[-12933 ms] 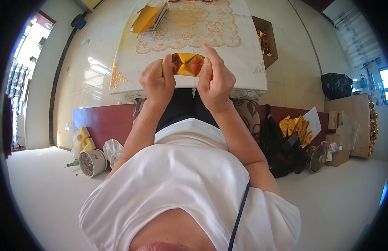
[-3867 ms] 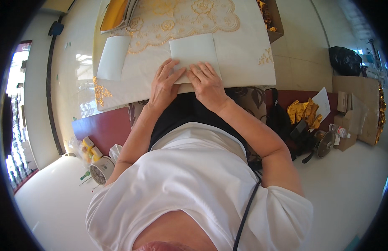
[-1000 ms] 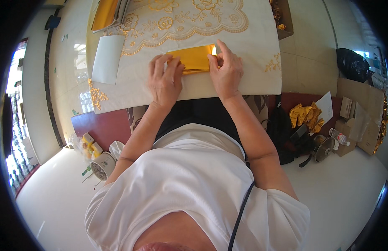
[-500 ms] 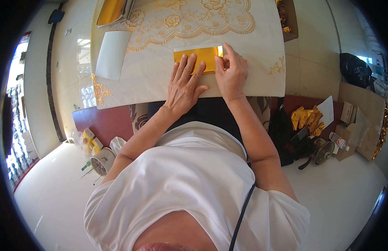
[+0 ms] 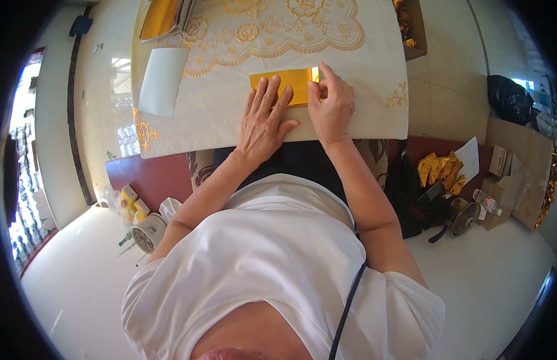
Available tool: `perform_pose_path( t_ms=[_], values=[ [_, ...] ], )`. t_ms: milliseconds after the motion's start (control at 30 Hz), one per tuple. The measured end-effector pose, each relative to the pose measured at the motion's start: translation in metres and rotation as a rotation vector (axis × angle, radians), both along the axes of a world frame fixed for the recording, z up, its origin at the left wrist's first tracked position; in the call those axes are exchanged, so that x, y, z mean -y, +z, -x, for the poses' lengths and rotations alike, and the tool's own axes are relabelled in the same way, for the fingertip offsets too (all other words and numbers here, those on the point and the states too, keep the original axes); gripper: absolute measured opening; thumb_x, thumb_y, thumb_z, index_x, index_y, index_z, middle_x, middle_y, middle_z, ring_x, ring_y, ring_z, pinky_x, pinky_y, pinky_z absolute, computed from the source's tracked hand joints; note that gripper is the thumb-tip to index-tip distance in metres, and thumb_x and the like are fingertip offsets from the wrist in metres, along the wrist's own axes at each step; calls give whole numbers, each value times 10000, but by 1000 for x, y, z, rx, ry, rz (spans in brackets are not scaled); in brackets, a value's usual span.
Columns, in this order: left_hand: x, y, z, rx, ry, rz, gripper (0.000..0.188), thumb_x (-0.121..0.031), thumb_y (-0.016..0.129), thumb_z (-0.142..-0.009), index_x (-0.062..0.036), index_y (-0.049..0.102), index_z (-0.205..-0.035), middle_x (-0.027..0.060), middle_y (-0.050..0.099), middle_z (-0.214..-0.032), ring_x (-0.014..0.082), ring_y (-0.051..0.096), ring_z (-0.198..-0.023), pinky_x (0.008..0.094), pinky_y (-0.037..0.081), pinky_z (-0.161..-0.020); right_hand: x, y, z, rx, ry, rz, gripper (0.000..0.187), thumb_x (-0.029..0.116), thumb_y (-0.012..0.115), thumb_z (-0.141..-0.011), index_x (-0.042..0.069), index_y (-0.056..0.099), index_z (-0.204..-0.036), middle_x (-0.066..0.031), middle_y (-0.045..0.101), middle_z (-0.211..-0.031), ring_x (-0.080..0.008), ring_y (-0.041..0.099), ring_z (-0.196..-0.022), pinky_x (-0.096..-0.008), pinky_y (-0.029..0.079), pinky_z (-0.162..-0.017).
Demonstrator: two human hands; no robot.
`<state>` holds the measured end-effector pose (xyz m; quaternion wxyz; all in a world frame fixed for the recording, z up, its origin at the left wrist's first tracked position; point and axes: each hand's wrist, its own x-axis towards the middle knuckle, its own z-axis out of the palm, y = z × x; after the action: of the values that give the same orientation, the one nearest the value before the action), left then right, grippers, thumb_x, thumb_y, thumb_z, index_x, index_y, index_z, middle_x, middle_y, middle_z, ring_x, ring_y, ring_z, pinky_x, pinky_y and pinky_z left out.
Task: Fold gold-colored paper into decorative ingot shapes.
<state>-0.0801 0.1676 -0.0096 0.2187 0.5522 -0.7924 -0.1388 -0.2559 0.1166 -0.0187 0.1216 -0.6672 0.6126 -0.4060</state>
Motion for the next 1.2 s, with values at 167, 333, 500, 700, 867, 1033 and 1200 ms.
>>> perform_pose_path(
  t_ms=[167, 333, 500, 700, 867, 1033, 1200],
  values=[
    [1, 1, 1, 8, 0, -9, 712, -509, 633, -961, -135, 476, -1546, 178, 325, -1665, 414, 278, -1543, 562, 261, -1229, 1, 0, 0, 3, 1, 3, 471, 55, 790, -828, 85, 668, -1282, 19, 653, -749, -174, 631, -692, -373, 473, -757],
    [2, -1, 2, -8, -1, -9, 714, -457, 675, -952, -140, 464, -1556, 174, 324, -1666, 420, 279, -1541, 561, 258, -1226, 1, -2, 1, 6, -3, 14, 492, 64, 805, -816, 89, 661, -1286, 14, 635, -757, -196, 626, -711, -381, 469, -755],
    [0, -6, -1, 6, -10, 17, 712, -444, 688, -948, -161, 462, -1561, 175, 299, -1677, 424, 257, -1551, 566, 252, -1227, 0, -1, 1, -107, -21, 48, 530, 86, 826, -797, 100, 647, -1295, 8, 618, -805, -215, 623, -763, -393, 466, -751],
    [-1, -4, -2, 39, -28, 42, 656, -499, 653, -959, -219, 509, -1535, 183, 268, -1688, 440, 226, -1558, 565, 249, -1227, 0, -4, 3, -77, -27, 67, 534, 99, 837, -787, 107, 648, -1286, -5, 620, -839, -225, 626, -782, -409, 461, -741],
    [1, -8, 1, 42, -48, 104, 651, -533, 635, -960, -226, 526, -1524, 195, 280, -1679, 450, 245, -1547, 570, 261, -1218, 0, -7, 5, -108, -45, 130, 526, 113, 837, -783, 104, 648, -1274, -14, 620, -850, -240, 627, -796, -425, 461, -749],
    [3, -17, -3, 96, -39, 151, 676, -519, 666, -942, -218, 518, -1529, 223, 322, -1650, 466, 302, -1516, 579, 280, -1209, 3, 0, -5, -222, -70, 239, 452, 111, 802, -812, 85, 671, -1244, -59, 645, -927, -284, 642, -856, -440, 503, -833],
    [7, -20, -5, 126, -78, 174, 761, -567, 702, -894, -196, 510, -1531, 234, 325, -1642, 487, 277, -1520, 597, 273, -1213, -11, 6, -12, -166, 98, 439, 351, 87, 738, -872, 62, 672, -1216, -105, 675, -1041, -313, 663, -947, -440, 522, -905]
  ],
)
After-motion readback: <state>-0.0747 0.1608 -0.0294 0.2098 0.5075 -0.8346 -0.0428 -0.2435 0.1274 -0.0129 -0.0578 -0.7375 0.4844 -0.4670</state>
